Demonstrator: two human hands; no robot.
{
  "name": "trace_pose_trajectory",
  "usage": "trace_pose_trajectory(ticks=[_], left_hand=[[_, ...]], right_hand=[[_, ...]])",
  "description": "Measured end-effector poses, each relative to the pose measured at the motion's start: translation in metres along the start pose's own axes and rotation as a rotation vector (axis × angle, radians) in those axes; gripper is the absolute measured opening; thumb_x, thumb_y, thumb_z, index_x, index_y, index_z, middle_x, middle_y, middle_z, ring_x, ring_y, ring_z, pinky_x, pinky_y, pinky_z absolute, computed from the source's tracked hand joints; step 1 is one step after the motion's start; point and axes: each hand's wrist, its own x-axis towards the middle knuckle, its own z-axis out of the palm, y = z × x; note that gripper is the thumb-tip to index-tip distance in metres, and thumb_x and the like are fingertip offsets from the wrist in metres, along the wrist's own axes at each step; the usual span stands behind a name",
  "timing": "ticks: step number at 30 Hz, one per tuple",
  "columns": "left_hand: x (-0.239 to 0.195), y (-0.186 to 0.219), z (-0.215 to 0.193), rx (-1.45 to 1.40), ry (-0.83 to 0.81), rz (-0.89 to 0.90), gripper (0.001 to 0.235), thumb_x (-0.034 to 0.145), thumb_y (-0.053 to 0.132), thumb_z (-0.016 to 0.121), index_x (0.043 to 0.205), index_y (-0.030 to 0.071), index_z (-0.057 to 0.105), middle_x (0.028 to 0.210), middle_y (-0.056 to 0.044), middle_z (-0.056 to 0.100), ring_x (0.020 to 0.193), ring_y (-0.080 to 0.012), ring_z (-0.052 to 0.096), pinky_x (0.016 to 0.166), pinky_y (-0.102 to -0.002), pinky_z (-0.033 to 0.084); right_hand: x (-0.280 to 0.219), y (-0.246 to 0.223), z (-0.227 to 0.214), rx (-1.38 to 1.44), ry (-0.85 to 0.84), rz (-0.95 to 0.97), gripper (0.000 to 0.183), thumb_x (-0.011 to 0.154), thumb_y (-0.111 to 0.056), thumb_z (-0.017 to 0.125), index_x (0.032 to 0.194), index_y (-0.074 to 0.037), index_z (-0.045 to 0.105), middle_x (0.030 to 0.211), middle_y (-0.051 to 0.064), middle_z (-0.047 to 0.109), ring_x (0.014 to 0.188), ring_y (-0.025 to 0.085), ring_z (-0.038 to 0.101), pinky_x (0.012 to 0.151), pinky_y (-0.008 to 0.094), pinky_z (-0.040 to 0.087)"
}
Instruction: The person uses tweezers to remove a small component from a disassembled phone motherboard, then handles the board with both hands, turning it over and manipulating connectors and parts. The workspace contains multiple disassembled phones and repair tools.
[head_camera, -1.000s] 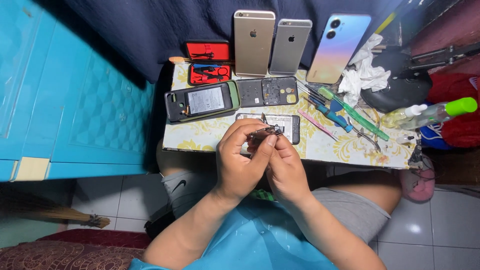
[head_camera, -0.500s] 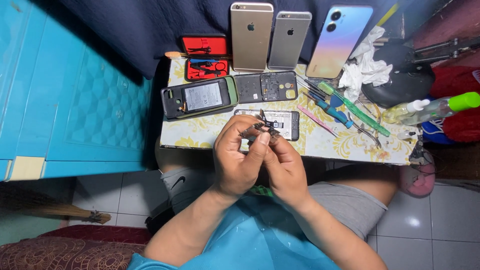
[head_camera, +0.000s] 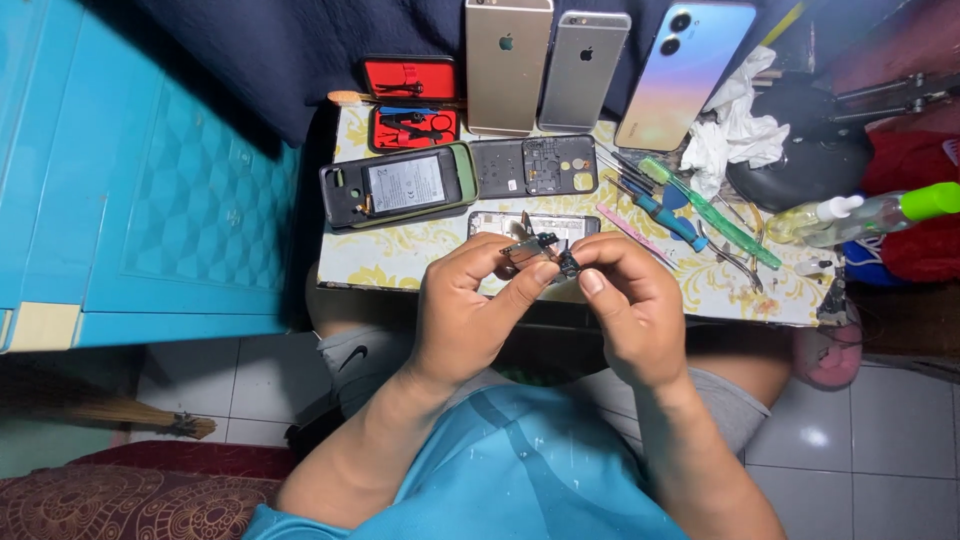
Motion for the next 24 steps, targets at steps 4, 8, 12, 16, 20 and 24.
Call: trace_pose_trajectory(ticks=[4,8,12,16,20,24], left_hand=[[-0.001,0.004,0.001,0.052,-0.011,0.053,0.012,0.089,0.013,0.081,0.085,0.002,0.077,0.077,-0.011,0.072,0.074,-0.0198,0.068,0.067,-0.03,0.055],[-0.002,0.003,0.002,0.012,-0.015,0.109,0.012,0.091,0.011,0.078,0.096,-0.001,0.078,0.08,-0.013,0.073,0.077,-0.0205,0.069,0.068,-0.032,0.057],[-0.004,-0.003,0.001,-0.019,-0.022,0.11,0.013,0.094,0.011,0.075,0.097,-0.001,0.078,0.078,-0.013,0.071,0.076,-0.0196,0.067,0.067,-0.032,0.056],[-0.005,-0.007,0.002,-0.026,-0.041,0.11,0.014,0.094,0.011,0.076,0.099,-0.002,0.079,0.079,-0.014,0.072,0.078,-0.0197,0.068,0.068,-0.032,0.057],[-0.004,-0.004,0.005,0.017,-0.015,0.145,0.016,0.094,0.013,0.076,0.103,0.0,0.077,0.08,-0.013,0.072,0.076,-0.0205,0.068,0.066,-0.032,0.056],[-0.004,0.003,0.01,0.086,-0.016,0.208,0.029,0.091,0.013,0.079,0.117,0.001,0.074,0.092,-0.014,0.075,0.085,-0.0254,0.071,0.071,-0.036,0.057]], right_hand=[[0.011,-0.017,-0.005,-0.12,-0.053,-0.07,0.014,0.094,-0.011,0.069,0.094,0.003,0.07,0.091,0.015,0.069,0.083,0.023,0.063,0.077,0.035,0.054],[0.011,-0.019,-0.006,-0.125,-0.044,-0.109,0.011,0.093,-0.008,0.07,0.094,0.003,0.07,0.091,0.016,0.07,0.084,0.024,0.065,0.078,0.037,0.055],[0.011,-0.023,-0.006,-0.167,-0.047,-0.146,0.008,0.092,-0.006,0.071,0.091,0.002,0.071,0.089,0.015,0.071,0.083,0.025,0.068,0.077,0.038,0.056],[0.011,-0.022,-0.006,-0.185,-0.048,-0.153,0.007,0.093,-0.005,0.071,0.09,0.002,0.071,0.087,0.015,0.071,0.081,0.026,0.068,0.075,0.038,0.056],[0.01,-0.022,-0.003,-0.225,-0.039,-0.179,0.008,0.095,-0.003,0.069,0.089,0.003,0.069,0.087,0.016,0.071,0.081,0.029,0.068,0.075,0.04,0.055],[0.01,-0.019,-0.002,-0.213,0.017,-0.201,0.01,0.097,-0.003,0.068,0.089,0.002,0.068,0.088,0.016,0.07,0.082,0.028,0.067,0.078,0.039,0.055]])
